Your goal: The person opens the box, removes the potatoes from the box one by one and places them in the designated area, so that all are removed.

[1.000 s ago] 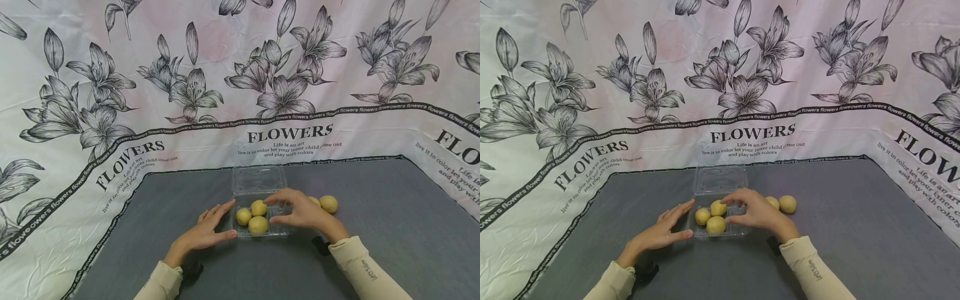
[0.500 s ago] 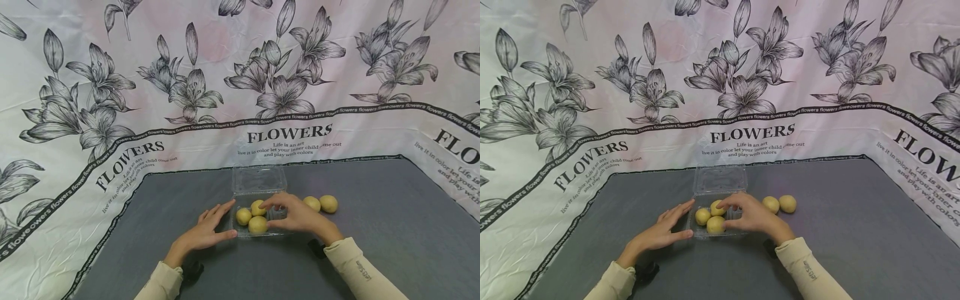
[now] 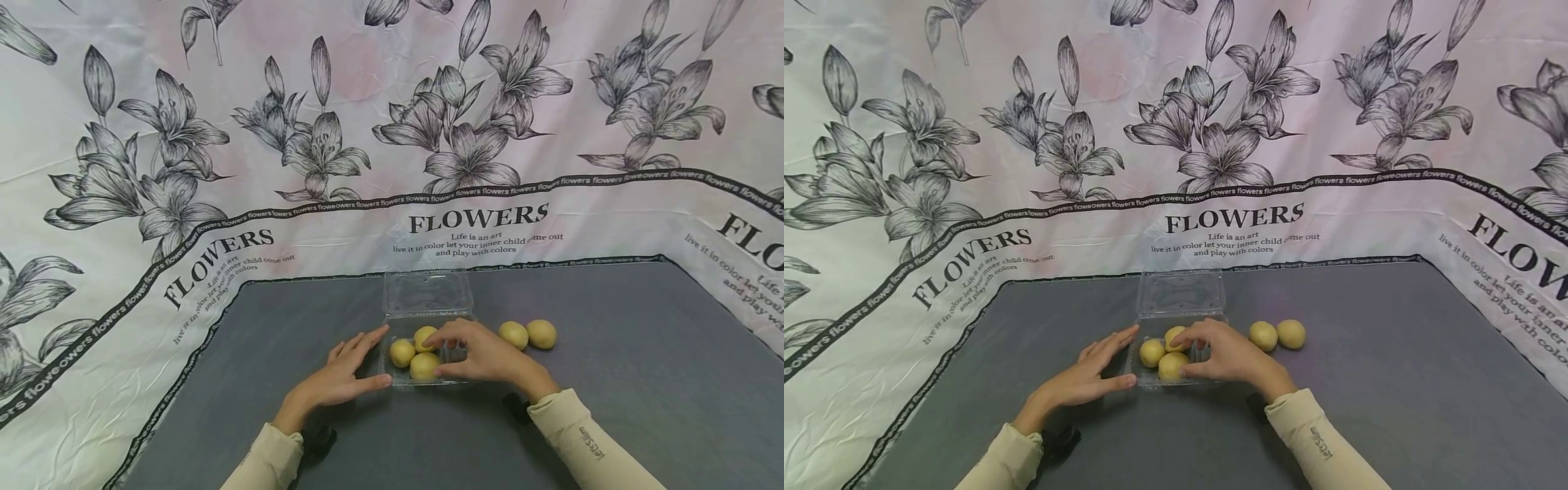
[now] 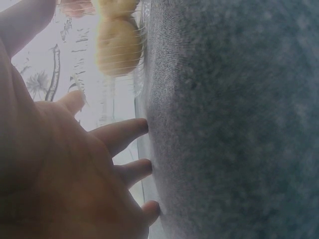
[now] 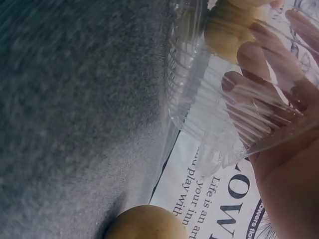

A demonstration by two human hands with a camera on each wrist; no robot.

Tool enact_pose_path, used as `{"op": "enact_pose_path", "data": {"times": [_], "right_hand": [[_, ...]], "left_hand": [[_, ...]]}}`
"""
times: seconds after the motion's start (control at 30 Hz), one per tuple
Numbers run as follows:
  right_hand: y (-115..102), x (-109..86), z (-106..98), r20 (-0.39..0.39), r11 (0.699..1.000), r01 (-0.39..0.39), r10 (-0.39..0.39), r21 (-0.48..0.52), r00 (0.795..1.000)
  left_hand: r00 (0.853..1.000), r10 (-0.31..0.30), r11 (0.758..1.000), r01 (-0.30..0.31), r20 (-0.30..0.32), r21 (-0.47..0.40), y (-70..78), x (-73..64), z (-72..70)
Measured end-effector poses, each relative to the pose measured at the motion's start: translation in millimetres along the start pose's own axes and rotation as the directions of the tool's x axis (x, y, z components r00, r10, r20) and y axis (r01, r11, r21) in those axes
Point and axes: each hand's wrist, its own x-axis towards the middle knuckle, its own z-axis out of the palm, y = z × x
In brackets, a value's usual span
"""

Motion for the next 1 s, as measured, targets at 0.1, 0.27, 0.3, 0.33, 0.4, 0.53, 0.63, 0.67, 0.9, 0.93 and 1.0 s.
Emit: {"op": "enact_pose_path", "data": {"times": [0.1,0.27,0.3,0.33,0.4,0.53,0.63,0.67,0.9,0.93,1.0], "right_hand": [[1,0.7,1,0.015,1.000,-0.007,0.007,0.005,1.000],[1,1.4,2,0.021,0.999,-0.033,0.033,0.010,0.999],[0,1.6,2,0.021,0.999,-0.038,0.038,0.009,0.999],[0,1.6,2,0.021,0.999,-0.043,0.042,0.010,0.999],[0,1.8,1,0.022,0.999,-0.045,0.045,0.007,0.999],[1,3.4,0,0.005,1.000,-0.023,0.024,-0.016,1.000],[1,5.3,-3,-0.023,0.999,-0.020,0.019,-0.043,1.000],[1,6.1,-4,-0.033,0.999,-0.019,0.018,-0.051,0.999],[1,11.8,-8,-0.075,0.995,-0.027,0.020,-0.097,0.997],[1,12.5,-9,-0.077,0.994,-0.031,0.023,-0.103,0.997],[2,13.7,-9,-0.076,0.993,-0.040,0.031,-0.112,0.997]], "left_hand": [[1.000,0.002,1.000,-0.002,-0.002,0.000,0.6,0.0,-0.3],[1.000,0.004,1.000,-0.004,-0.003,0.002,0.0,0.6,-0.6],[1.000,0.004,1.000,-0.004,-0.003,0.003,0.0,0.8,-0.6],[1.000,0.004,1.000,-0.004,-0.003,0.002,-0.1,0.9,-0.6],[1.000,0.003,1.000,-0.003,-0.002,0.003,0.0,0.9,-0.6],[1.000,0.000,1.000,0.000,-0.001,0.003,0.4,0.7,-0.6],[1.000,-0.001,1.000,0.001,-0.003,0.007,0.3,1.2,-0.3],[1.000,-0.003,1.000,0.003,-0.003,0.008,0.3,1.2,-0.3],[1.000,-0.014,1.000,0.014,0.007,0.004,0.0,0.7,-0.3],[1.000,-0.014,1.000,0.014,0.007,0.004,0.1,0.7,-0.4],[1.000,-0.014,1.000,0.014,0.004,0.008,-0.4,1.2,-0.2]]}}
